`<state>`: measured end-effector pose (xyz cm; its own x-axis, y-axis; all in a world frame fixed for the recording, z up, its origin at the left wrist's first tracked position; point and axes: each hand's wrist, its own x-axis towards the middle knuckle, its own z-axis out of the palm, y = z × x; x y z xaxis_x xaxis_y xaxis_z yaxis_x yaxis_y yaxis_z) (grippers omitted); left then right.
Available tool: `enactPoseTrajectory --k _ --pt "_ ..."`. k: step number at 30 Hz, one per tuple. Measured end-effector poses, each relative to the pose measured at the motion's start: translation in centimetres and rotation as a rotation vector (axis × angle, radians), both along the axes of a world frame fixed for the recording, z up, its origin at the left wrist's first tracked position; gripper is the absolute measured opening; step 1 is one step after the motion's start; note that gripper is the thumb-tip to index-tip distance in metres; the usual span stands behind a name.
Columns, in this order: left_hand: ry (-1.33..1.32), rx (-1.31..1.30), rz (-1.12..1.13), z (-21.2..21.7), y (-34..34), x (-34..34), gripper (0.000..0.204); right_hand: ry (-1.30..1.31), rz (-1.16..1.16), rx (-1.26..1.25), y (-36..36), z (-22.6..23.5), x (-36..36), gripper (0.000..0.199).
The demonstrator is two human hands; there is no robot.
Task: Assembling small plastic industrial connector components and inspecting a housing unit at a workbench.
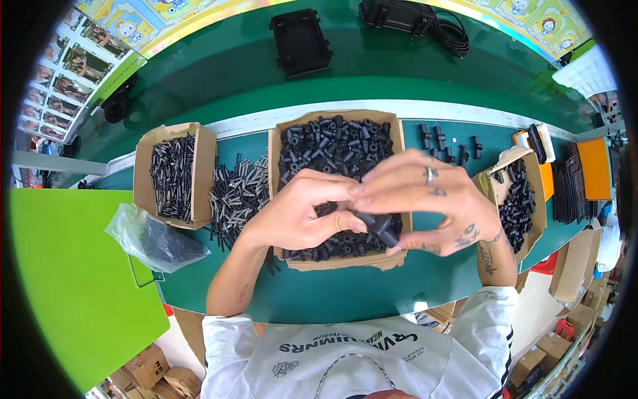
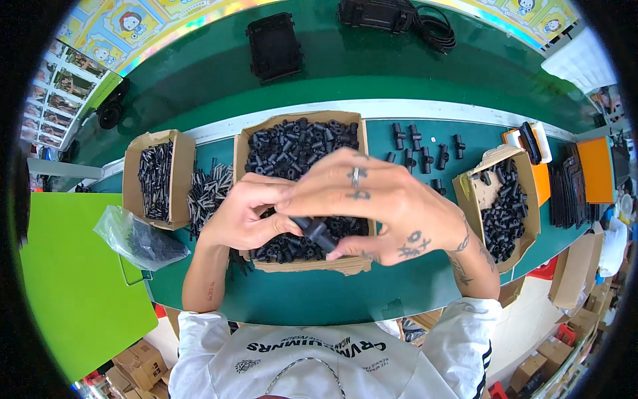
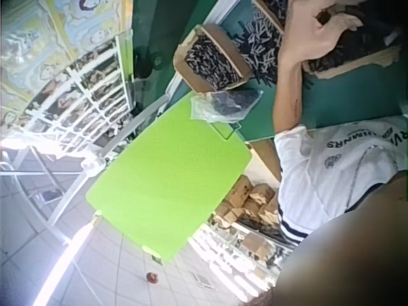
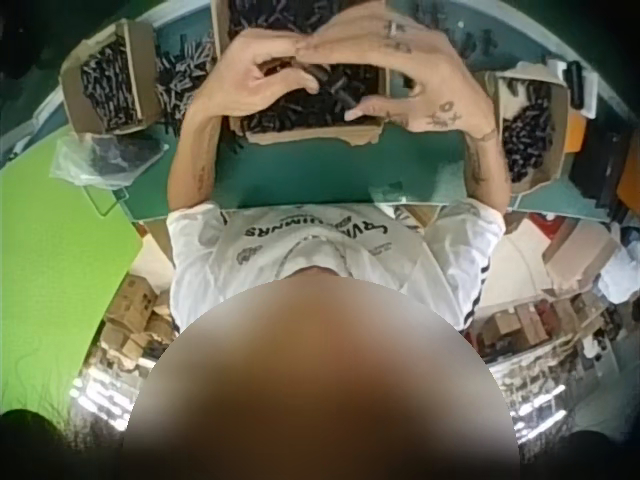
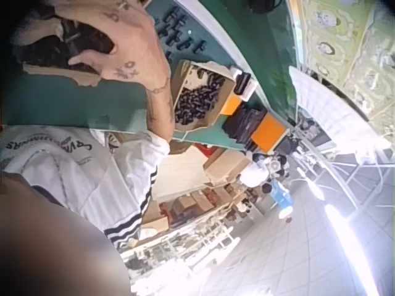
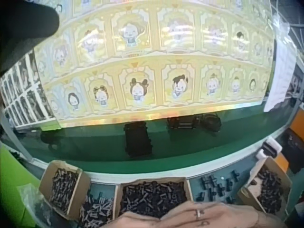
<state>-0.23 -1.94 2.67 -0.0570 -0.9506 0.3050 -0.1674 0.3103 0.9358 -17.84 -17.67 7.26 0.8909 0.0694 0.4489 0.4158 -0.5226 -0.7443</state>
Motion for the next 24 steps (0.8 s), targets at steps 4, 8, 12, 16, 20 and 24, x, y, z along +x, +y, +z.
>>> enactPoseTrajectory --k 4,8,12,16,20,24 --pt "-0.002 0.1 -0.239 0.7 -2.1 0.7 0.012 0.066 0.017 -0.031 -0.4 0.3 -1.2 0.065" --pt "-0.145 0.123 -0.427 1.2 -4.6 2.0 0.019 0.079 -0.153 -0.039 0.7 -0.1 -3.0 0.078" --pt "-0.243 0.028 0.74 -2.2 -11.7 9.6 0.054 0.093 -0.378 0.184 2.5 -2.4 -5.9 0.085" --pt "-0.21 0.691 1.212 -10.8 -15.6 23.2 0.096 0.086 -0.436 0.235 4.5 -4.4 -8.2 0.083" --pt "-0.464 0.783 1.164 -10.6 -14.9 26.0 0.063 0.103 -0.493 0.356 6.1 -6.7 -11.3 0.088" --pt "0.421 0.525 0.982 -4.8 -12.5 20.4 0.036 0.124 -0.609 0.493 6.5 -8.0 -14.6 0.088"
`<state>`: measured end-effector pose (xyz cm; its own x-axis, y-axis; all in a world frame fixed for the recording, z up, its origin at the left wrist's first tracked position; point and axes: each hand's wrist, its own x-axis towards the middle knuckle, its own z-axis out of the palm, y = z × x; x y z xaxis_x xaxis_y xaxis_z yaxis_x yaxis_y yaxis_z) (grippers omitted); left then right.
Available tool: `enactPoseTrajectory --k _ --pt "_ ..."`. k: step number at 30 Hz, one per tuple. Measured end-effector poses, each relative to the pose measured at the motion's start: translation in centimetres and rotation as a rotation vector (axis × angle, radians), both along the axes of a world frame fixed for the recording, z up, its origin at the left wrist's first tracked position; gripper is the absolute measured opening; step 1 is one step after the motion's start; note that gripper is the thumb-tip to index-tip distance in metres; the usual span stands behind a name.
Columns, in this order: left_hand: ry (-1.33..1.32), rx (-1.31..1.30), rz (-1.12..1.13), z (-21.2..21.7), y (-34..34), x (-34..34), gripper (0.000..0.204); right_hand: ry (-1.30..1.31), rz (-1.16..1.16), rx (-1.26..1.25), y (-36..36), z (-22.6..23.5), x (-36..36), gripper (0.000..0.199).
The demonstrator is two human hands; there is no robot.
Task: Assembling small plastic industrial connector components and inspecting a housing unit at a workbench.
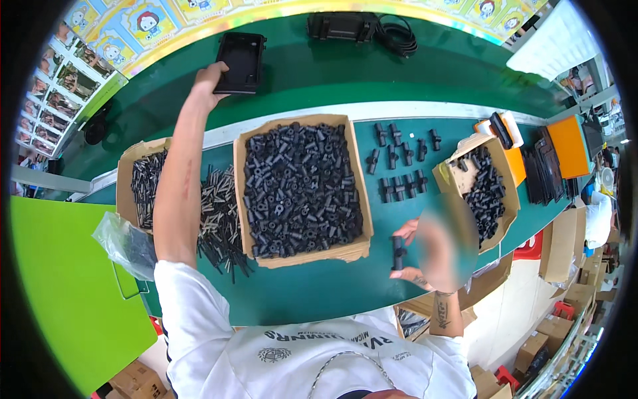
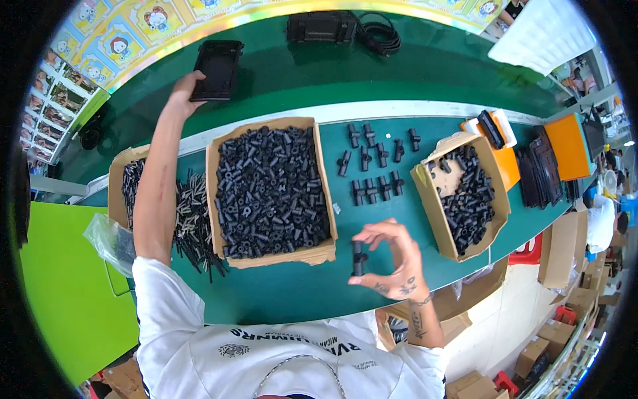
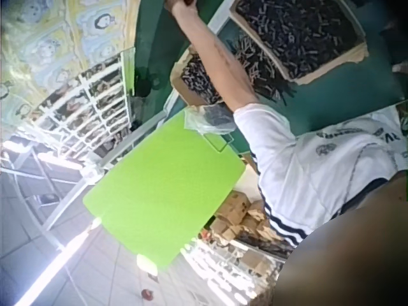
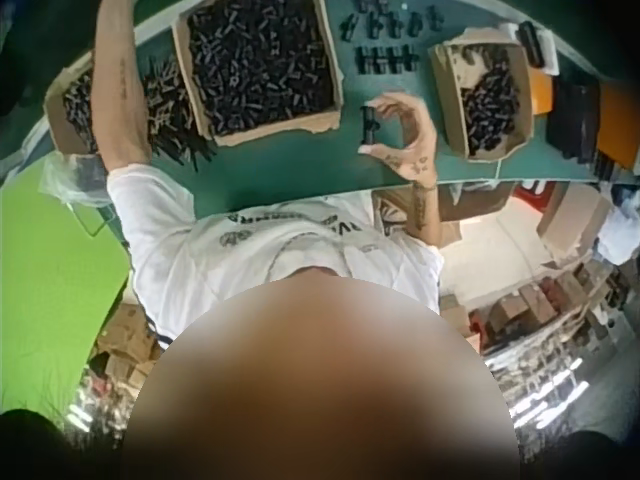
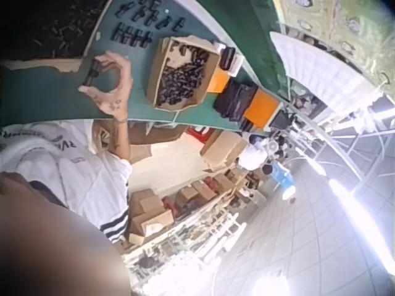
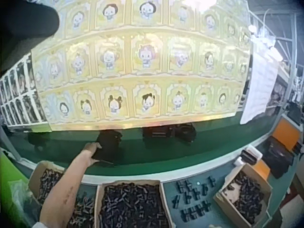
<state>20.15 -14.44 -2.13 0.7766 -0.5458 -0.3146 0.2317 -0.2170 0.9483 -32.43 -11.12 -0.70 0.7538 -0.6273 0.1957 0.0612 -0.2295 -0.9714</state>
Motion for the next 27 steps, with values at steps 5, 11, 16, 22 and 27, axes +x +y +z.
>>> enactPoseTrajectory --k 5,11,16,22,27 --pt "-0.312 -0.091 -0.056 3.1 6.7 -5.4 0.037 -0.14 -0.055 0.192 -0.8 -1.1 0.3 0.086" --pt "-1.716 0.111 -0.149 6.2 13.7 -17.7 0.057 -0.31 -0.008 0.146 -1.1 -0.8 3.0 0.087" --pt "-1.799 0.137 -0.719 3.6 17.3 -23.2 0.056 -0.394 0.058 0.148 -2.8 -0.8 5.5 0.09" --pt "-1.445 0.262 -1.007 5.1 18.4 -24.3 0.072 -0.153 0.039 -0.156 -4.1 -0.7 5.3 0.065" --pt "-1.28 0.178 -1.018 4.6 16.3 -23.7 0.081 -0.11 0.097 -0.265 -5.4 0.9 7.1 0.049"
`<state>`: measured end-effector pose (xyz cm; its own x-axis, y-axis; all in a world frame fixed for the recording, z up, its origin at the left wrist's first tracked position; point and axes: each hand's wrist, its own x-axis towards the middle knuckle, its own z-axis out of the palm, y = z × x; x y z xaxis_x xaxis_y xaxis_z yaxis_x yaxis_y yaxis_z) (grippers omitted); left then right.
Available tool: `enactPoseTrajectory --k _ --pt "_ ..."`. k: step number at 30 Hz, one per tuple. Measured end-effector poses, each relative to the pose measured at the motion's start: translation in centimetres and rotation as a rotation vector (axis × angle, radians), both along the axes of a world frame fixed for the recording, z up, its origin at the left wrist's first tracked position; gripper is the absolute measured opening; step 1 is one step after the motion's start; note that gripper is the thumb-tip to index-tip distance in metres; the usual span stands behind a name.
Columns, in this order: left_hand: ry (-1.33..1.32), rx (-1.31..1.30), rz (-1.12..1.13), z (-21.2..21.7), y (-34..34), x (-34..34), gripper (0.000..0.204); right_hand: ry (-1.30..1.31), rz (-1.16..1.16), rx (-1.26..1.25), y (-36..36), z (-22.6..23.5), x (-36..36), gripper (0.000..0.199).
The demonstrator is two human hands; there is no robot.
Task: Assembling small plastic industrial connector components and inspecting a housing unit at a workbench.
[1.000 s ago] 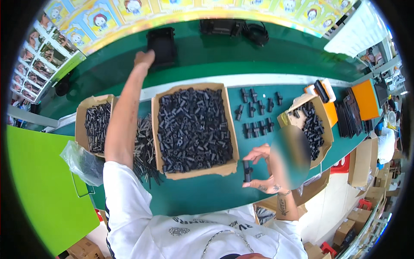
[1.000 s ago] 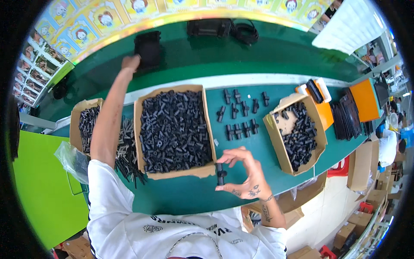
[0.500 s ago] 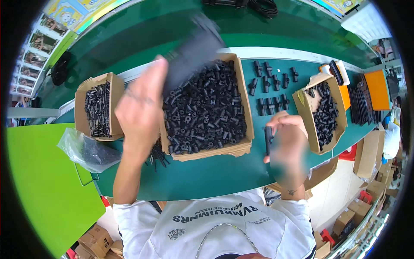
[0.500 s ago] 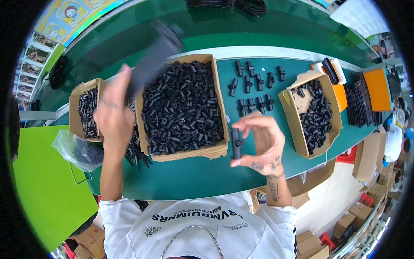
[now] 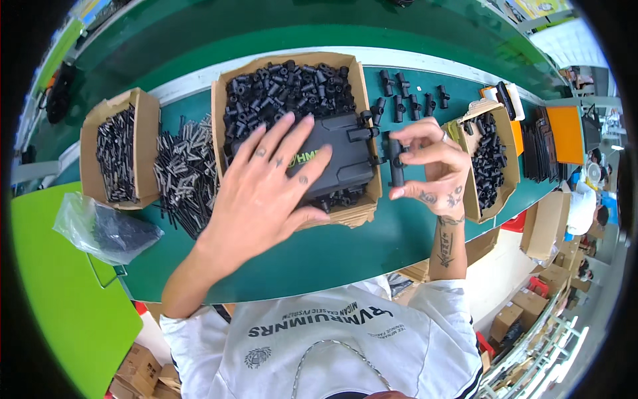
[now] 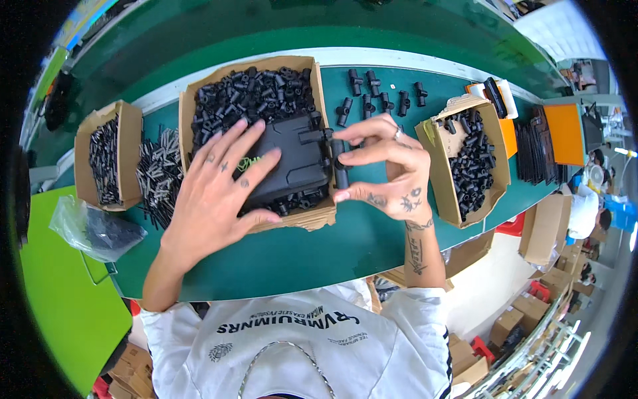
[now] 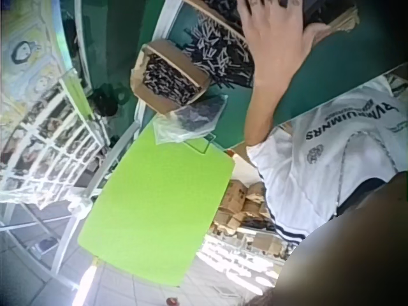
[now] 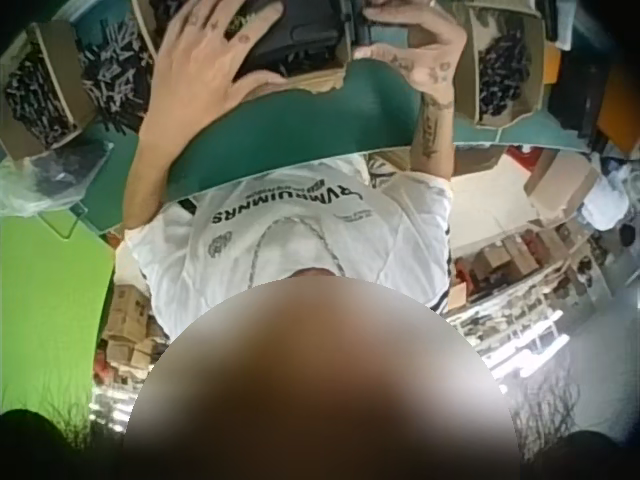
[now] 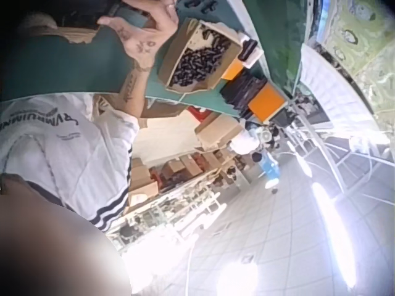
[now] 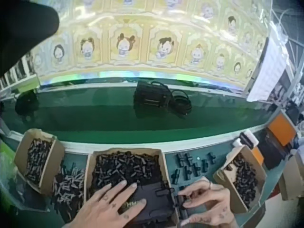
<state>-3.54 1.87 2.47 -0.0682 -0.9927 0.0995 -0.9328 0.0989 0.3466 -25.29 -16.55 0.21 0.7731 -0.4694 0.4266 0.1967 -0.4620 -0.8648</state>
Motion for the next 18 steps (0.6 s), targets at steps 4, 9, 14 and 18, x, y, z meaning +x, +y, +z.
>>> enactPoseTrajectory --k 4,9,14,18 --pt "0.024 -0.01 0.007 -1.1 -0.9 0.4 0.087 0.08 0.056 -0.071 -1.5 1.1 1.7 0.048" --pt "0.09 -0.03 -0.013 -1.8 -1.1 1.0 0.083 0.174 0.147 -0.123 -2.9 1.7 2.6 0.051" --pt "0.109 -0.012 -0.042 -1.9 -1.3 1.3 0.08 0.232 0.117 -0.087 -3.4 2.3 2.8 0.049" --pt "0.136 -0.009 -0.056 -2.1 -1.2 1.5 0.08 0.265 0.152 -0.058 -3.4 1.9 3.2 0.05"
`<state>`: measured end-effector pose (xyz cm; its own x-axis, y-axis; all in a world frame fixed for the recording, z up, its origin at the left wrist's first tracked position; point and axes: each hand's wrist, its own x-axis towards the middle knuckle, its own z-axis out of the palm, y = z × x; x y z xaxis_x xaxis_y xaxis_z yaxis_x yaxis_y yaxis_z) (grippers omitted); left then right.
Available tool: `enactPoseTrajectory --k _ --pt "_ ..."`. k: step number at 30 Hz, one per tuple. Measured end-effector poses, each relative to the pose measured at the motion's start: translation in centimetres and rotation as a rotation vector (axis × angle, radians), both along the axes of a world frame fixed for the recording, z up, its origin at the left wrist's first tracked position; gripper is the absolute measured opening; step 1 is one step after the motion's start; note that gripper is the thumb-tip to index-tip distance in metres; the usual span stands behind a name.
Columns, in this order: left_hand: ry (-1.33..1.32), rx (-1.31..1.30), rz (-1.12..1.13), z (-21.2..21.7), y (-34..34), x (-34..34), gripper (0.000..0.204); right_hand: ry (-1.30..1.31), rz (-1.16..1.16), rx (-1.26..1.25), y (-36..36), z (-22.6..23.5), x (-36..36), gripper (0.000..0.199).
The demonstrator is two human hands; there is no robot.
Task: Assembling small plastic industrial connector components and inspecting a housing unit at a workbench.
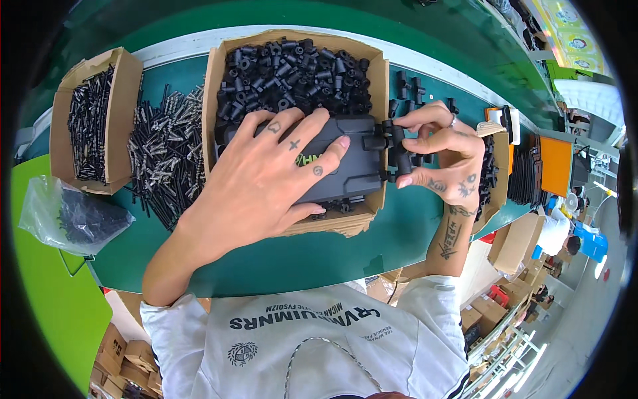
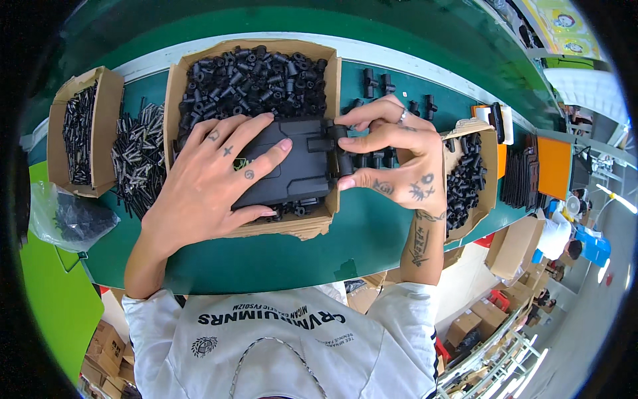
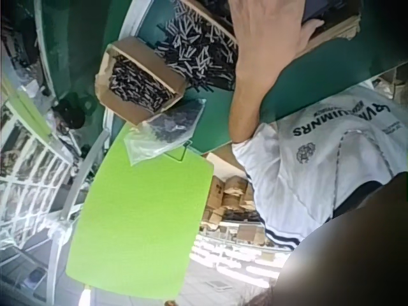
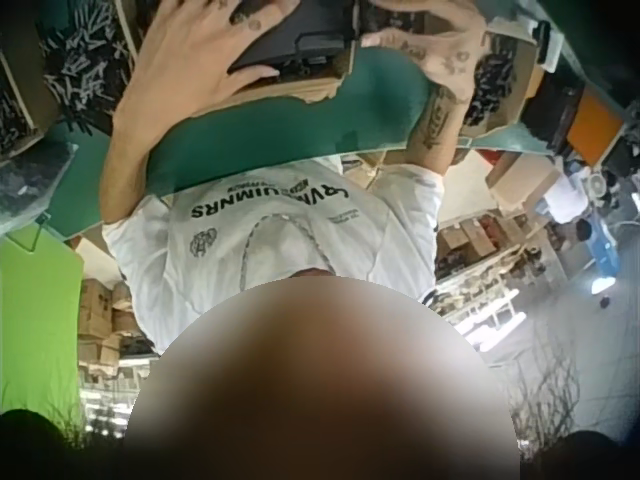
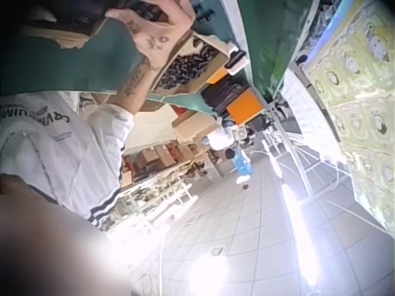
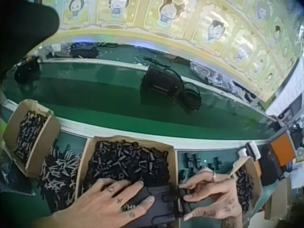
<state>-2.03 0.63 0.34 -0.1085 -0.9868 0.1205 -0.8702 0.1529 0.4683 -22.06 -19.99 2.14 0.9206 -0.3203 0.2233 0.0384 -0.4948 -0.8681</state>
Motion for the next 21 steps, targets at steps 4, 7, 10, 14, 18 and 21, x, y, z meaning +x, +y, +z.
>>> enactPoseTrajectory --k 4,7,10,14,18,21 --pt "0.006 0.002 -0.009 -0.2 0.0 0.0 0.081 0.02 0.022 0.091 -0.2 -0.3 0.1 0.053" --pt "0.021 -0.003 -0.009 -0.3 0.0 0.1 0.081 0.015 0.039 0.18 -0.4 -1.0 0.1 0.054" --pt "0.022 -0.003 0.001 -0.2 0.0 0.0 0.081 -0.001 0.042 0.22 -0.6 -2.0 -0.3 0.053" --pt "0.029 -0.021 0.012 -0.4 0.1 0.0 0.079 -0.028 0.03 0.311 -0.3 -2.3 -0.3 0.053" --pt "0.028 -0.03 0.022 -0.5 0.1 -0.1 0.078 -0.088 0.035 0.295 -0.5 -3.2 -0.7 0.052" --pt "0.033 -0.039 0.022 -0.6 0.1 -0.1 0.078 -0.116 0.036 0.269 -0.7 -3.6 -0.9 0.053"
